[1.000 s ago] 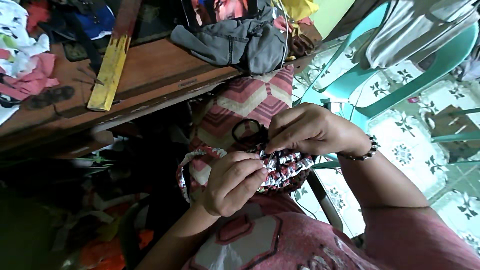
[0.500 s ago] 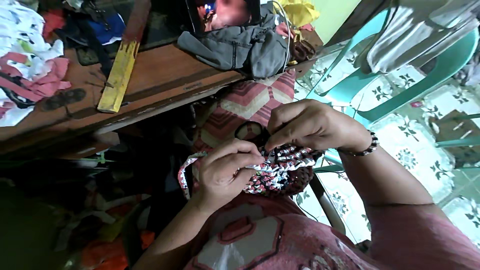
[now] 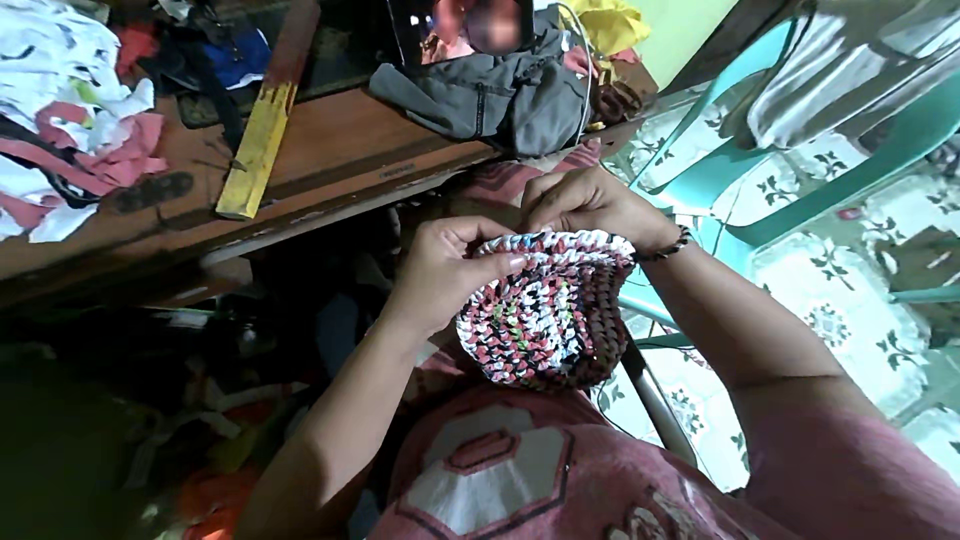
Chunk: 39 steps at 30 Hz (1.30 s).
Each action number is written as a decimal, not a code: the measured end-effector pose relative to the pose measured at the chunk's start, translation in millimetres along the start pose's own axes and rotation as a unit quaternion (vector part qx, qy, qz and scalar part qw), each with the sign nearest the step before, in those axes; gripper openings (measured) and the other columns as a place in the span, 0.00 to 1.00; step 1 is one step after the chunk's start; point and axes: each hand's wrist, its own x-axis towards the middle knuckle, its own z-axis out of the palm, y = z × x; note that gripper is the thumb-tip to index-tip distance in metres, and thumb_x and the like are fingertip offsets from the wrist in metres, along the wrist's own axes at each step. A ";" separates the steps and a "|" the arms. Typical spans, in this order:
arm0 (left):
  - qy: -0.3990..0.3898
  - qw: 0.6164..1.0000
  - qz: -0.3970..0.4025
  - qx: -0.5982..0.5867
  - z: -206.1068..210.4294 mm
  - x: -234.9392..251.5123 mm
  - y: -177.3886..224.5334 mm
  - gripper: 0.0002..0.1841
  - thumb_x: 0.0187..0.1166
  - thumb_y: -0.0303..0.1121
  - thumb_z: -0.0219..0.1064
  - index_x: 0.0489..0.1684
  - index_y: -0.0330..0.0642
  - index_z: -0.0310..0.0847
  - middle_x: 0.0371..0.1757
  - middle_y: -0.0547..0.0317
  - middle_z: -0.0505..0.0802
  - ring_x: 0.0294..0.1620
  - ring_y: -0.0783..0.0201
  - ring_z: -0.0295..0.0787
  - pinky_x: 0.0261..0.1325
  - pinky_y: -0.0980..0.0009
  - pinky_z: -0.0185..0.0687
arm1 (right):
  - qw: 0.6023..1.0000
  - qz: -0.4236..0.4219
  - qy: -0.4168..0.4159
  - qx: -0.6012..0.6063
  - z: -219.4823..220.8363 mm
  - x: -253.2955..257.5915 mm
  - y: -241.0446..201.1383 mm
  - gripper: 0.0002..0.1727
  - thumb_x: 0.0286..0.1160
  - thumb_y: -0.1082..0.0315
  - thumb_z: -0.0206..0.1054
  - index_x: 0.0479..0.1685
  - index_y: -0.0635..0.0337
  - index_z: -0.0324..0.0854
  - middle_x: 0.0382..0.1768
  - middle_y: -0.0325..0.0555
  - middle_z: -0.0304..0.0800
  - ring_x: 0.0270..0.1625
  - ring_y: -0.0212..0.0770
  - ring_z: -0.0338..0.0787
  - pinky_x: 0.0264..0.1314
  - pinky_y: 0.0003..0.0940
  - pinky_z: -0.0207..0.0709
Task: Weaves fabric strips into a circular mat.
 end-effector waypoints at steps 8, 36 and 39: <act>0.027 0.992 -0.090 -0.080 0.5 12.8 -9.2 0.06 0.69 0.17 0.72 0.38 0.34 0.90 0.35 0.55 0.94 0.35 0.69 0.91 0.41 0.72 0.91 | 0.997 -0.012 0.011 0.073 2.5 -2.2 34.7 0.10 0.79 0.74 0.63 0.36 0.65 0.90 0.43 0.39 0.90 0.50 0.27 0.86 0.55 0.26 0.80; 0.065 0.998 -0.020 0.011 7.3 6.4 -15.2 0.05 0.73 0.21 0.70 0.41 0.37 0.89 0.32 0.56 0.92 0.26 0.69 0.88 0.28 0.75 0.86 | 0.998 -0.001 0.041 0.046 3.6 -3.7 19.8 0.09 0.76 0.77 0.64 0.34 0.66 0.91 0.43 0.43 0.90 0.52 0.30 0.86 0.57 0.28 0.80; 0.061 0.998 -0.028 0.000 6.4 6.1 -15.1 0.04 0.74 0.20 0.71 0.41 0.36 0.89 0.32 0.56 0.92 0.27 0.70 0.88 0.30 0.76 0.86 | 0.995 0.012 0.050 0.084 10.3 -3.9 22.7 0.08 0.76 0.76 0.64 0.34 0.65 0.88 0.42 0.40 0.90 0.50 0.29 0.86 0.54 0.27 0.81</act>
